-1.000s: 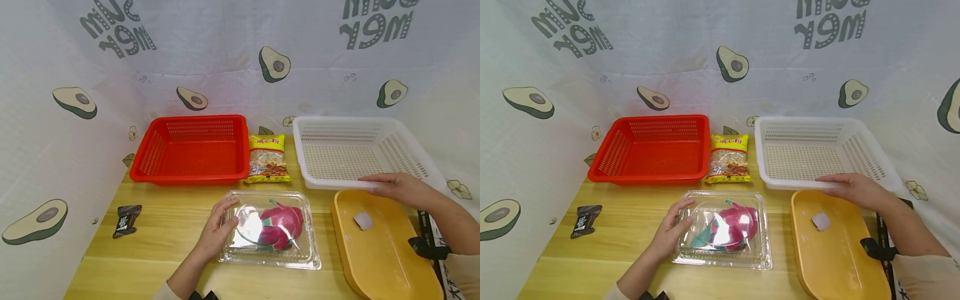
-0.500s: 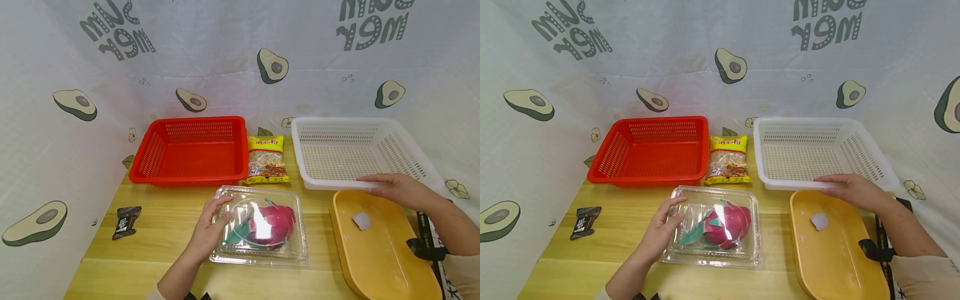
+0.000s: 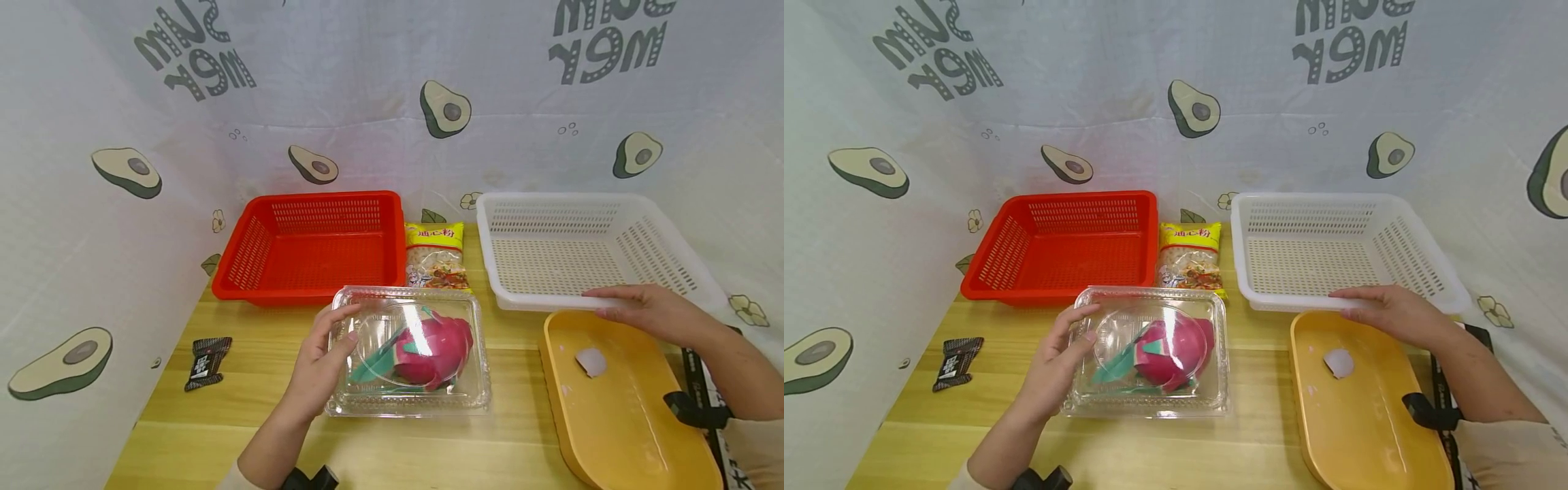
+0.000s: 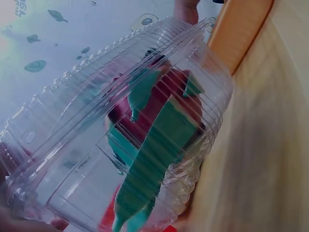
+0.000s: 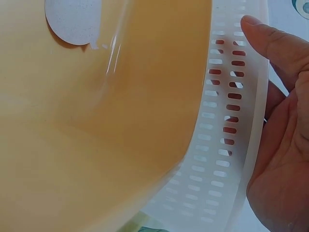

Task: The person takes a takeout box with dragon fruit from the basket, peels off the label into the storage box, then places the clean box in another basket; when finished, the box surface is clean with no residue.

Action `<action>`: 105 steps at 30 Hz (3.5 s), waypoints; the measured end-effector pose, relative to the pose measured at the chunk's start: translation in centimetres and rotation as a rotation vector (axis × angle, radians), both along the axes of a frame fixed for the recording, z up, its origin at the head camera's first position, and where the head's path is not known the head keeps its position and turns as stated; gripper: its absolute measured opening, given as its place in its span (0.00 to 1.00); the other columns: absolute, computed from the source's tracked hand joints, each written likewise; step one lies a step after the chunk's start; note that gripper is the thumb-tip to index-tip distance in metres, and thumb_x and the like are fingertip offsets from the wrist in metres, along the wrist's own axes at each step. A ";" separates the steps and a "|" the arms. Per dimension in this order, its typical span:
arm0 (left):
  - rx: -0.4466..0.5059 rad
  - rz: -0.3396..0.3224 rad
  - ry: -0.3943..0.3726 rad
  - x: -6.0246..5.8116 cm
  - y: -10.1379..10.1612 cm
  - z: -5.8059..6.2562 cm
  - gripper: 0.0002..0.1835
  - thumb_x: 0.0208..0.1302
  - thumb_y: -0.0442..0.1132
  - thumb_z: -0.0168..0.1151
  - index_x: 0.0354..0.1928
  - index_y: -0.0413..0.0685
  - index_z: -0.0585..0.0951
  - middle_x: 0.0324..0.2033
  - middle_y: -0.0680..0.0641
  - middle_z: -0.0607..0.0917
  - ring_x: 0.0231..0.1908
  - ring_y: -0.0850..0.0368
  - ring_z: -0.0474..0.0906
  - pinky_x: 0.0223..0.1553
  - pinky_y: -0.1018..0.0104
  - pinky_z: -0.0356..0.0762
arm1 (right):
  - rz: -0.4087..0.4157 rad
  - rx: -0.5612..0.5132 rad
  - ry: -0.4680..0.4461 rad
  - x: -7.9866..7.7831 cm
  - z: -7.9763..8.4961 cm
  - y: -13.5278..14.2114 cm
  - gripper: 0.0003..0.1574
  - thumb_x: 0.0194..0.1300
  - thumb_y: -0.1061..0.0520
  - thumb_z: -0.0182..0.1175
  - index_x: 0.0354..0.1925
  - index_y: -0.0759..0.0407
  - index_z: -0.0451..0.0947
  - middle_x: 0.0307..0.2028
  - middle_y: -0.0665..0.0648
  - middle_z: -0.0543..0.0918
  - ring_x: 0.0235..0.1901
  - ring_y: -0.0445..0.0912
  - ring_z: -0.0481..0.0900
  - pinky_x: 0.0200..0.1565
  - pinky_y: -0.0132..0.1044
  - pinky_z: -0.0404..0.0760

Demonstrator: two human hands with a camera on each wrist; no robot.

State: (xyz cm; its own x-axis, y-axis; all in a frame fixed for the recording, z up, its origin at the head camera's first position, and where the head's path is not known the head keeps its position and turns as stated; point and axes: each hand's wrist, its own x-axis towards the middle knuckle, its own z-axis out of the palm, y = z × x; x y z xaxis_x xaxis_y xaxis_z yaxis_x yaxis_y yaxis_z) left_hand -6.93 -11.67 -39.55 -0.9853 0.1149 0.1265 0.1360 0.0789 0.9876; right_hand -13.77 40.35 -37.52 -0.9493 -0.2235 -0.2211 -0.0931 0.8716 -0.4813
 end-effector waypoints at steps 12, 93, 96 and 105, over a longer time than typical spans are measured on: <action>0.154 0.091 -0.067 -3.6 2.2 4.2 0.22 0.75 0.36 0.51 0.67 0.61 0.74 0.73 0.57 0.65 0.38 0.59 0.74 0.34 0.72 0.76 | 0.001 0.002 -0.009 -0.1 0.1 0.0 0.33 0.75 0.44 0.58 0.69 0.60 0.73 0.61 0.75 0.79 0.58 0.75 0.74 0.49 0.71 0.78; -0.680 -0.404 0.326 -10.9 22.8 4.0 0.22 0.76 0.50 0.52 0.69 0.60 0.75 0.67 0.61 0.77 0.68 0.69 0.67 0.69 0.69 0.57 | -0.004 0.000 -0.003 -0.6 -0.4 -0.5 0.32 0.75 0.43 0.58 0.67 0.59 0.75 0.59 0.74 0.80 0.56 0.72 0.76 0.48 0.69 0.79; -0.664 -0.378 0.365 -10.3 21.7 3.1 0.21 0.76 0.50 0.52 0.67 0.59 0.76 0.66 0.60 0.78 0.69 0.67 0.67 0.71 0.69 0.57 | -0.001 0.002 0.000 -0.6 -0.4 -0.3 0.32 0.75 0.43 0.58 0.67 0.59 0.75 0.60 0.75 0.80 0.56 0.73 0.75 0.49 0.70 0.79; -0.616 -0.315 0.307 -9.2 17.5 1.6 0.20 0.73 0.49 0.58 0.65 0.59 0.77 0.65 0.56 0.79 0.67 0.59 0.70 0.70 0.60 0.66 | -0.007 -0.033 -0.008 -0.5 -0.3 0.2 0.29 0.74 0.45 0.59 0.66 0.59 0.76 0.56 0.72 0.83 0.51 0.65 0.80 0.46 0.66 0.83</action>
State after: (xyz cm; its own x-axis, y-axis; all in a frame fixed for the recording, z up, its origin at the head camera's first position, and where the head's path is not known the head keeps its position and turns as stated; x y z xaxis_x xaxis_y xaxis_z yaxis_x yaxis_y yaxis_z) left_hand -16.15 5.88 -37.97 -0.8249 0.5241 0.2118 0.5055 0.5161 0.6915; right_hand -14.27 40.53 -37.85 -0.9490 -0.2247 -0.2211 -0.0836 0.8557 -0.5107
